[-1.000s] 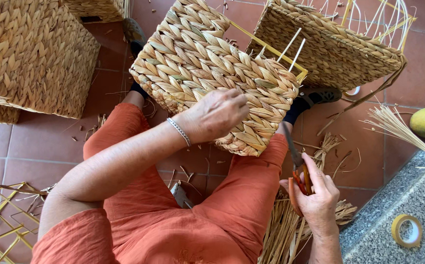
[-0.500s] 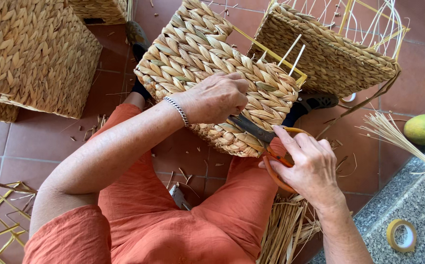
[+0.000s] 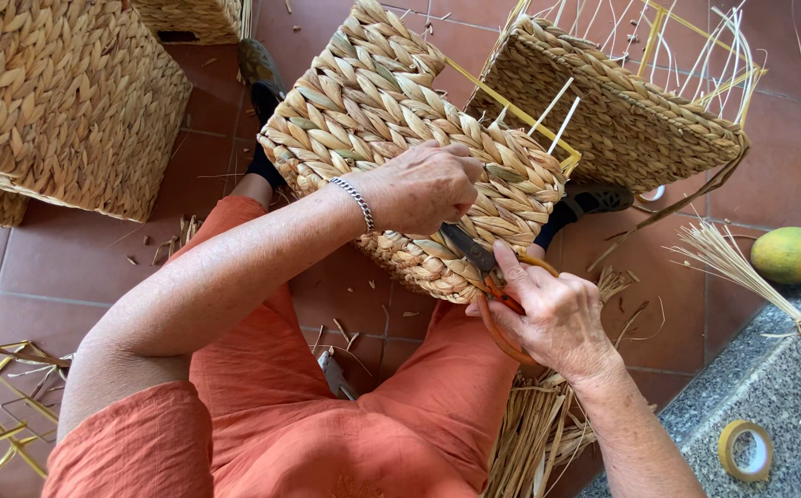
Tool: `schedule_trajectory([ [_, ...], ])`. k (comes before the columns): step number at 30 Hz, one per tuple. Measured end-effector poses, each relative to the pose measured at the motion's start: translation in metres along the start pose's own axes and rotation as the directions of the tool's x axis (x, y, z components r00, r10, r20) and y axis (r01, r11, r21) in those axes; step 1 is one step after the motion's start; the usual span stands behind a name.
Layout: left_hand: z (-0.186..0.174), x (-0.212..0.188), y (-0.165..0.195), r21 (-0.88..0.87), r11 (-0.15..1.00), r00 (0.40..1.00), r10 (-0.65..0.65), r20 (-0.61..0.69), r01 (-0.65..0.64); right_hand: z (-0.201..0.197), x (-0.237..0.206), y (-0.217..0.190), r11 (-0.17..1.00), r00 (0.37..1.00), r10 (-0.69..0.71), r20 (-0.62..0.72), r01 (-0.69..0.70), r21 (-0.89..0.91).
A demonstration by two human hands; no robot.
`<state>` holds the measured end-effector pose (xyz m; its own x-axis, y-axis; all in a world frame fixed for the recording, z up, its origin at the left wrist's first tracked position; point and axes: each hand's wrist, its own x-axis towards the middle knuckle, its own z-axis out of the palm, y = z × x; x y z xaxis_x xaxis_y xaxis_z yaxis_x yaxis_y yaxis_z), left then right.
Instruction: The person sits on the floor holding a woven water-hyacinth basket on their lap and uses scissors to trim off the protruding straw ends sticking out along the basket's rim and sides. They rotate the basket to reach different edges and set trimmed pieces aside, working on the basket panel by panel.
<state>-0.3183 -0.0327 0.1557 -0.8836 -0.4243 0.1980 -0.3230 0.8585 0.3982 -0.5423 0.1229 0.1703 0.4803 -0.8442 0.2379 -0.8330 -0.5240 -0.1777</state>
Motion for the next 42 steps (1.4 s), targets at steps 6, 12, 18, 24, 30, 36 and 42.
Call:
schedule_trajectory([
  [6,0.002,-0.009,-0.005,-0.096,0.994,0.993,0.036,-0.11,-0.047,0.001,-0.002,-0.003,0.997,0.999,0.036,0.036,-0.033,-0.075],
  [12,0.001,-0.007,0.006,-0.168,0.985,0.994,0.02,-0.109,-0.038,-0.013,0.008,-0.014,0.998,0.999,0.047,-0.017,-0.048,-0.042],
  [18,-0.026,-0.007,0.029,-0.264,0.965,0.996,-0.021,-0.082,-0.002,-0.011,0.021,-0.02,0.988,0.988,0.151,0.034,-0.15,-0.042],
  [24,-0.056,-0.066,0.03,-0.266,0.946,0.968,-0.133,0.211,0.188,0.001,-0.021,0.016,0.804,0.905,0.424,0.036,-0.395,0.444],
  [30,-0.01,-0.075,0.03,0.123,0.991,0.982,-0.022,-0.19,0.046,0.033,-0.055,0.027,0.619,0.803,0.584,0.121,-0.537,0.573],
  [36,0.007,-0.08,0.032,0.222,0.974,0.981,-0.009,-0.194,0.053,0.048,-0.057,0.024,0.671,0.831,0.548,0.095,-0.505,0.542],
  [42,0.012,-0.061,0.043,0.421,0.899,0.99,-0.079,-0.113,0.12,0.056,-0.06,0.029,0.697,0.827,0.557,0.075,-0.514,0.5],
])
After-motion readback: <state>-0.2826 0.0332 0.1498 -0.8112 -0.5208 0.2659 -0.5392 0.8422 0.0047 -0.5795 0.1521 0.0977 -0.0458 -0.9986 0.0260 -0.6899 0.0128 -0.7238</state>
